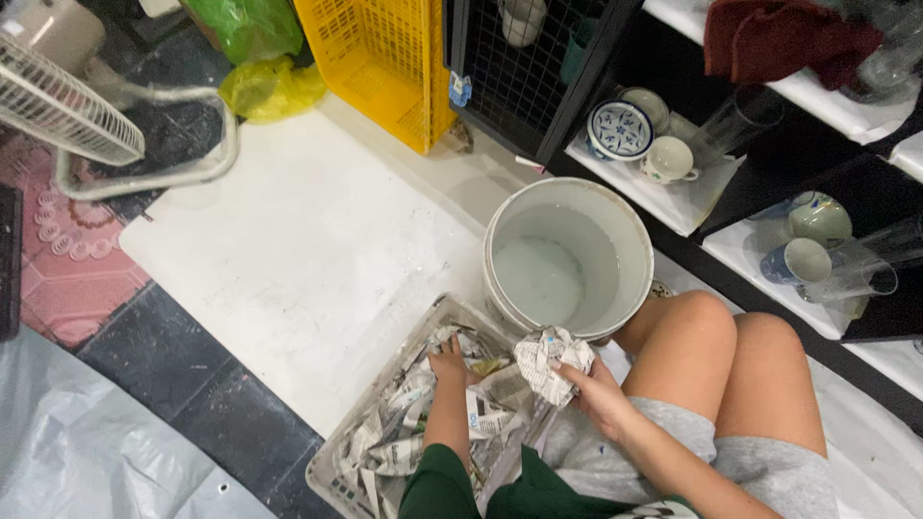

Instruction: The person washes small ceramic bowls and cups in a bucket of water, then dries them with a cloth and wraps them in newspaper. The person handles each item one at a time, rinsing, drying, and wrapping before placing the wrapped items into a basket.

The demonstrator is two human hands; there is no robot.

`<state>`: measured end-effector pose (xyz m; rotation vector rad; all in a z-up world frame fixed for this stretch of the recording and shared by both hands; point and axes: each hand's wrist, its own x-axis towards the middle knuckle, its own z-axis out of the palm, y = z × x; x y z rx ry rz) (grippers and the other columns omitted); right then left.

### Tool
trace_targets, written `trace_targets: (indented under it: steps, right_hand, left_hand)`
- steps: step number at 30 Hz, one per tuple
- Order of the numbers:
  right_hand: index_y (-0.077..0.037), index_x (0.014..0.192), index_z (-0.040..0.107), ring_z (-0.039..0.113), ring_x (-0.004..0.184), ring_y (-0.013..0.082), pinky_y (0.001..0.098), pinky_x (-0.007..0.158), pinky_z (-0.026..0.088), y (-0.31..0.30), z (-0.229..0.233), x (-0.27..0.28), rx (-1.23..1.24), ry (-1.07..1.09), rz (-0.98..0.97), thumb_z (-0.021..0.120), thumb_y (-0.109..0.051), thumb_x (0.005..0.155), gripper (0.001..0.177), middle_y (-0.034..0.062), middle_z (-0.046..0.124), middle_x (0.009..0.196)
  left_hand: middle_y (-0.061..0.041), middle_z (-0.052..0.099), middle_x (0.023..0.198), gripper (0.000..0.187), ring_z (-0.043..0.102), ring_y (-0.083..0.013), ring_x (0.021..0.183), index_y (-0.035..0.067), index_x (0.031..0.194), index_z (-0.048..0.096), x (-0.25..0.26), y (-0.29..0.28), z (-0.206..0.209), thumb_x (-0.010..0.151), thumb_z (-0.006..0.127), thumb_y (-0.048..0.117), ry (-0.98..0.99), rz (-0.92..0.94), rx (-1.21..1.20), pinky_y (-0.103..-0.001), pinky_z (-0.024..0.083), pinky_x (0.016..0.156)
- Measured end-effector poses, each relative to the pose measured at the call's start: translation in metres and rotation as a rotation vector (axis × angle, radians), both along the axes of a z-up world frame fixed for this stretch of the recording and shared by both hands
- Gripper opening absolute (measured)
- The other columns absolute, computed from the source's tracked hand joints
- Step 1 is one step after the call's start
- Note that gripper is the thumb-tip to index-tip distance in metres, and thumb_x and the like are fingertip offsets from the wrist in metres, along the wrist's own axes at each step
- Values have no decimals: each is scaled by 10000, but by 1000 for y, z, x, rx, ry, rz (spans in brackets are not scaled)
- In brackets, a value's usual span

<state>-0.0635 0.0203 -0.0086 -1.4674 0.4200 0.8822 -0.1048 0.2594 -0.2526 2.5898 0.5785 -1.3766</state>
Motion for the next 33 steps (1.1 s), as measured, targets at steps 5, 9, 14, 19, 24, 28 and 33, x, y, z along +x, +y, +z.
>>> trace_targets:
  steps: [5,9,14,19,24,28,33]
  right_hand:
    - [-116,1444,486,699,1087,208,405,857,582,1,6,5,33,-1,-13,730,-191,853,643,64,698,1265]
    - [-148,1442,482,688,1110,180,388,878,570,1,1,5,17,20,-39,720,-167,865,624,39,687,1281]
    - [-96,1418,527,676,1117,195,373,881,557,7,-13,7,162,-33,-9,716,-153,880,573,67,693,1275]
    - [-117,1414,519,680,1087,178,374,836,561,7,-16,8,131,-15,-12,710,-159,877,571,45,690,1260]
    - [-122,1422,522,674,1074,170,348,804,536,1,-14,8,125,-32,-1,717,-179,884,575,47,688,1256]
    - [-149,1422,517,677,1088,163,357,832,545,4,-5,8,37,3,5,716,-192,875,584,29,691,1263]
    - [-121,1419,520,689,1118,171,365,897,562,3,-3,5,85,-11,-2,733,-170,845,614,36,697,1281]
  left_hand:
    - [-103,541,1558,1148,586,-296,1348,119,1650,214,-3,2,2,787,639,745,20,20,-73,-480,310,1185]
    - [-116,374,1600,813,304,-338,1518,170,1487,483,-19,-15,4,879,538,707,-129,-278,155,-585,49,1234]
    - [-110,591,1435,794,516,-266,1372,107,1273,720,-39,-22,9,855,476,737,-333,-374,-11,-512,113,1254]
    - [-155,751,1144,936,738,-286,1036,53,1360,631,-48,-11,14,823,501,809,-263,-97,-152,-417,576,899]
    - [-147,729,1265,1313,737,-288,1139,94,1706,54,-34,-9,10,743,549,835,-31,46,-97,-398,571,950]
    - [-103,360,1641,1010,329,-381,1515,173,1611,316,-20,-18,3,853,454,826,154,-113,-20,-613,252,1203]
    - [-102,70,1753,837,-8,-397,1606,248,1627,262,-12,-35,-7,958,429,722,86,-603,238,-731,71,1234]
